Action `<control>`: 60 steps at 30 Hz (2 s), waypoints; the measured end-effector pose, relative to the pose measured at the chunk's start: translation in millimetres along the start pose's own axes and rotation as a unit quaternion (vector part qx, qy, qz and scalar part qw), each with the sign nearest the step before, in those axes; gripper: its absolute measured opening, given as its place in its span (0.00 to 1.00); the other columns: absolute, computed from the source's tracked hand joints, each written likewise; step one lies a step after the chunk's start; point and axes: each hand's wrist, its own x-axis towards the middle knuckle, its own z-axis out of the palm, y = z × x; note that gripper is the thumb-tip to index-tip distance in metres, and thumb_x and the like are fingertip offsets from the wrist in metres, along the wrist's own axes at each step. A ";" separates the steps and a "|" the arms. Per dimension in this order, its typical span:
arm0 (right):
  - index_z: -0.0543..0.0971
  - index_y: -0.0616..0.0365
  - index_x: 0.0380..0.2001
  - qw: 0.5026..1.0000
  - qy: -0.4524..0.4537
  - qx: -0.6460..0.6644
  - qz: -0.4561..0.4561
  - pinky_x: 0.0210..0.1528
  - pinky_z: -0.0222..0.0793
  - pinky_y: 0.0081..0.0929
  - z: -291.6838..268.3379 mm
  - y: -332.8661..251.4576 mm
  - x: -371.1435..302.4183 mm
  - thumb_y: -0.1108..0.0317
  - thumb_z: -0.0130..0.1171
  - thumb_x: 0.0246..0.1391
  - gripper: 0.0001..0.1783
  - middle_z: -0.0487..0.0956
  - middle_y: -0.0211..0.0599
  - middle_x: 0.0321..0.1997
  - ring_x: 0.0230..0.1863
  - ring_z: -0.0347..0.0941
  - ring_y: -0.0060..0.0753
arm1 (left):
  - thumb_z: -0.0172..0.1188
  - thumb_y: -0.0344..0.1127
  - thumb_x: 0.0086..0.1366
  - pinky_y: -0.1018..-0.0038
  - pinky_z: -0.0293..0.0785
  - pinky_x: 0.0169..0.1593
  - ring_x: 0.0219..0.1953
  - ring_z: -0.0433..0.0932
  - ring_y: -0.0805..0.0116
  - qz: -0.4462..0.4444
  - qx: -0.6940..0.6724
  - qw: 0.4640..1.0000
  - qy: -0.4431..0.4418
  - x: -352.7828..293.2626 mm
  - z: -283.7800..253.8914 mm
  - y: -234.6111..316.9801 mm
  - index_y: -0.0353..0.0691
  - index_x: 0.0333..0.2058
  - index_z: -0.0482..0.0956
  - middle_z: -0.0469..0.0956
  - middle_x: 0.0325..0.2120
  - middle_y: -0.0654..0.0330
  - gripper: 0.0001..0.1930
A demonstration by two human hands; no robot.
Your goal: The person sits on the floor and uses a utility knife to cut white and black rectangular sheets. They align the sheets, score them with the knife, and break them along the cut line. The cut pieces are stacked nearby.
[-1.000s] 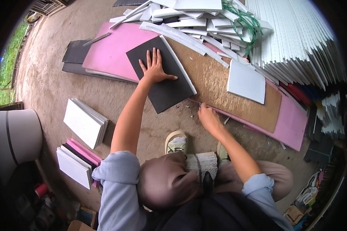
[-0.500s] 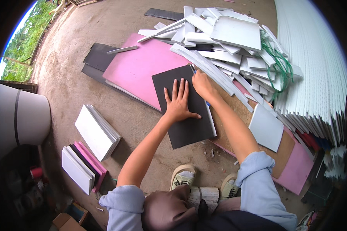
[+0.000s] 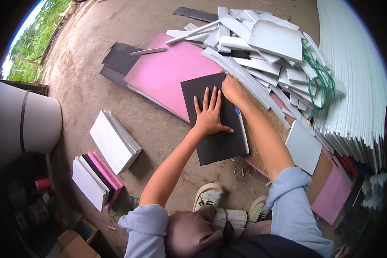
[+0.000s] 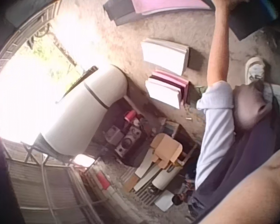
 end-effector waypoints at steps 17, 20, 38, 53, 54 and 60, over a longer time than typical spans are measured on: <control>0.67 0.71 0.33 0.984 -0.124 -0.034 0.125 0.37 0.67 0.49 -5.6 56.7 -255.1 0.65 0.42 0.54 0.15 0.73 0.64 0.29 0.35 0.71 0.62 | 0.62 0.71 0.23 0.41 0.20 0.56 0.64 0.25 0.55 -0.010 0.000 1.000 0.023 -1.2 8.6 -4.0 0.42 0.61 0.37 0.33 0.62 0.55 0.69; 0.67 0.70 0.33 0.981 -0.125 -0.046 0.139 0.37 0.69 0.47 -12.3 52.3 -276.3 0.64 0.43 0.53 0.15 0.74 0.62 0.29 0.36 0.72 0.60 | 0.62 0.71 0.23 0.41 0.20 0.56 0.63 0.25 0.55 -0.011 0.012 1.000 0.007 -0.7 6.7 -1.4 0.42 0.61 0.35 0.32 0.62 0.56 0.69; 0.69 0.66 0.31 0.967 0.029 0.236 0.097 0.36 0.65 0.38 -6.3 80.8 -120.0 0.64 0.60 0.42 0.17 0.74 0.50 0.31 0.34 0.72 0.50 | 0.59 0.42 0.52 0.57 0.40 0.56 0.58 0.51 0.58 -0.078 -0.050 0.957 0.274 -47.3 22.4 46.6 0.44 0.54 0.59 0.55 0.55 0.53 0.31; 0.70 0.62 0.26 0.967 0.103 0.221 0.069 0.37 0.67 0.35 -54.1 38.4 -120.9 0.71 0.63 0.35 0.13 0.76 0.43 0.26 0.32 0.74 0.44 | 0.62 0.57 0.40 0.45 0.48 0.46 0.56 0.45 0.53 -0.266 -0.117 0.936 0.202 -18.6 -3.1 45.1 0.41 0.57 0.48 0.48 0.55 0.49 0.49; 0.70 0.63 0.26 0.969 0.116 0.207 0.066 0.37 0.67 0.36 -64.9 36.3 -125.5 0.71 0.63 0.35 0.14 0.76 0.44 0.26 0.33 0.74 0.45 | 0.62 0.56 0.41 0.45 0.48 0.46 0.56 0.45 0.53 -0.271 -0.119 0.934 0.199 -21.0 -4.6 37.5 0.41 0.57 0.48 0.48 0.55 0.49 0.49; 0.69 0.63 0.25 0.971 0.221 0.094 -0.001 0.33 0.69 0.31 -159.9 43.8 -163.0 0.74 0.63 0.35 0.14 0.76 0.41 0.24 0.29 0.75 0.37 | 0.61 0.49 0.48 0.43 0.46 0.52 0.57 0.46 0.48 -0.213 -0.124 0.939 0.242 -13.2 -26.0 16.2 0.33 0.56 0.49 0.50 0.54 0.45 0.43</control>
